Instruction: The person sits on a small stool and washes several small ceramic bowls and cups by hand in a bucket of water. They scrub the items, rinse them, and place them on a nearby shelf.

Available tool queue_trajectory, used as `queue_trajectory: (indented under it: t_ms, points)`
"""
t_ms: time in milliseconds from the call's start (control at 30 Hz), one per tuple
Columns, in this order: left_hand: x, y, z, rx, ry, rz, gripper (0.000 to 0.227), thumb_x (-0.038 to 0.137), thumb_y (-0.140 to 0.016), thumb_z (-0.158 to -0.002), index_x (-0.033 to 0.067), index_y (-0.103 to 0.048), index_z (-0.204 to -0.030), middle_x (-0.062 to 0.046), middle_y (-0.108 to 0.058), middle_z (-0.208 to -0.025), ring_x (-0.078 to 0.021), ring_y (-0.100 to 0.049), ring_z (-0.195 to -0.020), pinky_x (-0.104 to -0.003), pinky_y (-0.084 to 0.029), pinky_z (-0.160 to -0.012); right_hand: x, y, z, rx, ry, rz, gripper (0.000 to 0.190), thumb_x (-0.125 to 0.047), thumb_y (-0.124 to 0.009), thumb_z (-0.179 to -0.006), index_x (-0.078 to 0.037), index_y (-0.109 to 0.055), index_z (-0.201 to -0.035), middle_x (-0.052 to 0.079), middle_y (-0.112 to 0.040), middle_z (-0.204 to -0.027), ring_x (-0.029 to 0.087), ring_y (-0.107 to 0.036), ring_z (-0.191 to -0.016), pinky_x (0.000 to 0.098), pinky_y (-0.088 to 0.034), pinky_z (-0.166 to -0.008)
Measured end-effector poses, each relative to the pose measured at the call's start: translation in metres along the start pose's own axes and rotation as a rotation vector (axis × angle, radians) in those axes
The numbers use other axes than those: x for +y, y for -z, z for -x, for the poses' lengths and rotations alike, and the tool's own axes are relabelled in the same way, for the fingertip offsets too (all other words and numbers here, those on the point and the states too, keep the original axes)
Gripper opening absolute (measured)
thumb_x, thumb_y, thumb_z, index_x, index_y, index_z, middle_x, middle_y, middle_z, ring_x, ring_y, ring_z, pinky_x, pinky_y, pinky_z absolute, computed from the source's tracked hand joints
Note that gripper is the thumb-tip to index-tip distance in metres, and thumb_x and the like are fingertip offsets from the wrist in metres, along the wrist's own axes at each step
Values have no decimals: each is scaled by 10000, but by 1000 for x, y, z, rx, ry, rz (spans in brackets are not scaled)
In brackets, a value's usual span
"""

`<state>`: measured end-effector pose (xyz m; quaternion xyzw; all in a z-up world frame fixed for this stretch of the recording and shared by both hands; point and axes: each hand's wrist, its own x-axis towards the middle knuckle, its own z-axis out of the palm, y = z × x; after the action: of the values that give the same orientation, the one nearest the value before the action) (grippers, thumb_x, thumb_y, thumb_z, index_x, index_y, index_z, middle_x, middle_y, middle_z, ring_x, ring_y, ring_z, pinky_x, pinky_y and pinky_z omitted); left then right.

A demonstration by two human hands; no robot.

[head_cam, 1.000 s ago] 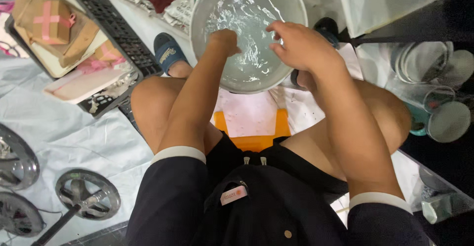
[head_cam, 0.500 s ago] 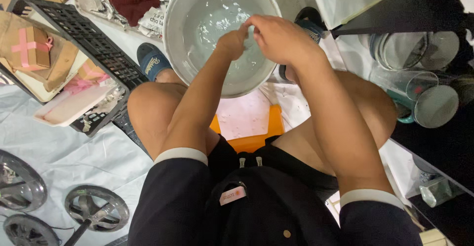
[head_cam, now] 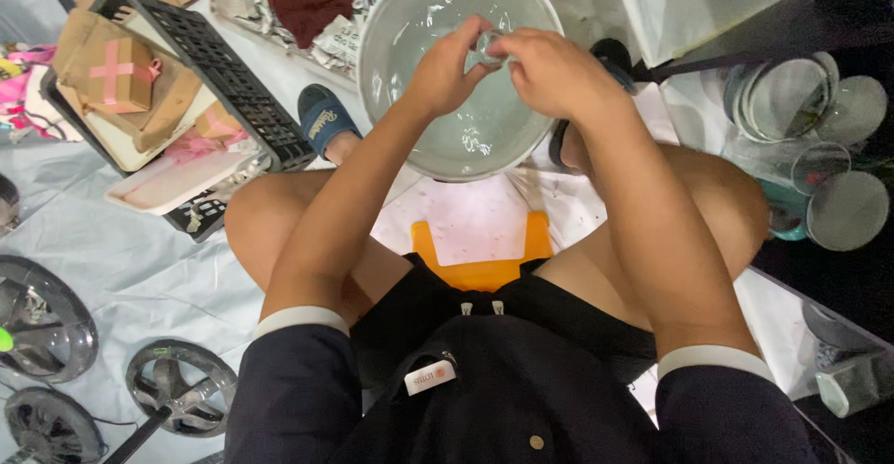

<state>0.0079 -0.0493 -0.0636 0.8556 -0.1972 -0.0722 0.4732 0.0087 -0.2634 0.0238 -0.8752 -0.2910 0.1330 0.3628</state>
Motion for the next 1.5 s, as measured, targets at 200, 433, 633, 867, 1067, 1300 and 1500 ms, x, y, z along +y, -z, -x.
queue_trajectory:
  t_ms: [200, 433, 633, 867, 1067, 1300, 1500]
  points:
    - [12, 20, 25, 25, 53, -190, 470, 216, -843, -863, 99, -509, -1172, -143, -714, -1012, -399, -679, -951, -493, -518, -757, -13, -24, -12, -180, -94, 70, 291, -3, -551, -924, -53, -663, -1187, 165, -701, -1201, 395, -640, -1120, 509, -510, -910]
    - [7, 34, 37, 107, 141, -302, 438, 243, -837, -865, 105, -519, -1133, -90, -741, -967, -387, -686, -907, -503, -515, -738, -19, -43, -34, -230, -285, -303, 369, -65, -445, -975, -51, -512, -1338, 154, -658, -1217, 335, -745, -937, 455, -545, -838]
    - [-4, 48, 41, 24, -2, -213, 437, 224, -814, -910, 103, -539, -1227, -125, -726, -1034, -391, -672, -974, -505, -508, -790, -30, -34, -33, -270, -134, 21, 354, -76, -512, -986, -73, -586, -1332, 188, -750, -953, 363, -707, -959, 489, -526, -852]
    - [-4, 55, 41, -69, -18, -107, 420, 203, -797, -937, 112, -531, -1247, -132, -718, -1110, -390, -668, -1036, -480, -517, -826, -26, -37, -27, -235, -131, -97, 339, -78, -478, -998, -77, -594, -1317, 186, -715, -1049, 370, -714, -938, 497, -538, -828]
    - [6, 51, 32, -63, -44, -89, 423, 194, -799, -932, 100, -522, -1237, -132, -714, -1109, -371, -677, -1024, -476, -521, -815, -26, -33, -21, -103, -36, 67, 282, -105, -546, -996, -81, -667, -1250, 197, -728, -1074, 434, -676, -973, 543, -521, -802]
    - [3, 47, 26, -64, 54, -191, 400, 234, -810, -914, 113, -539, -1182, -113, -736, -1012, -367, -699, -970, -479, -528, -772, -41, -9, -17, -67, -91, 47, 244, -132, -587, -980, -123, -734, -1175, 159, -752, -1026, 406, -689, -950, 518, -536, -830]
    - [-13, 33, 25, -124, 182, -354, 418, 356, -815, -885, 100, -611, -1145, -107, -748, -932, -359, -709, -896, -488, -536, -744, -39, -2, -12, -34, -77, 67, 276, -153, -638, -971, -80, -693, -1231, 174, -735, -1092, 406, -676, -981, 519, -529, -821]
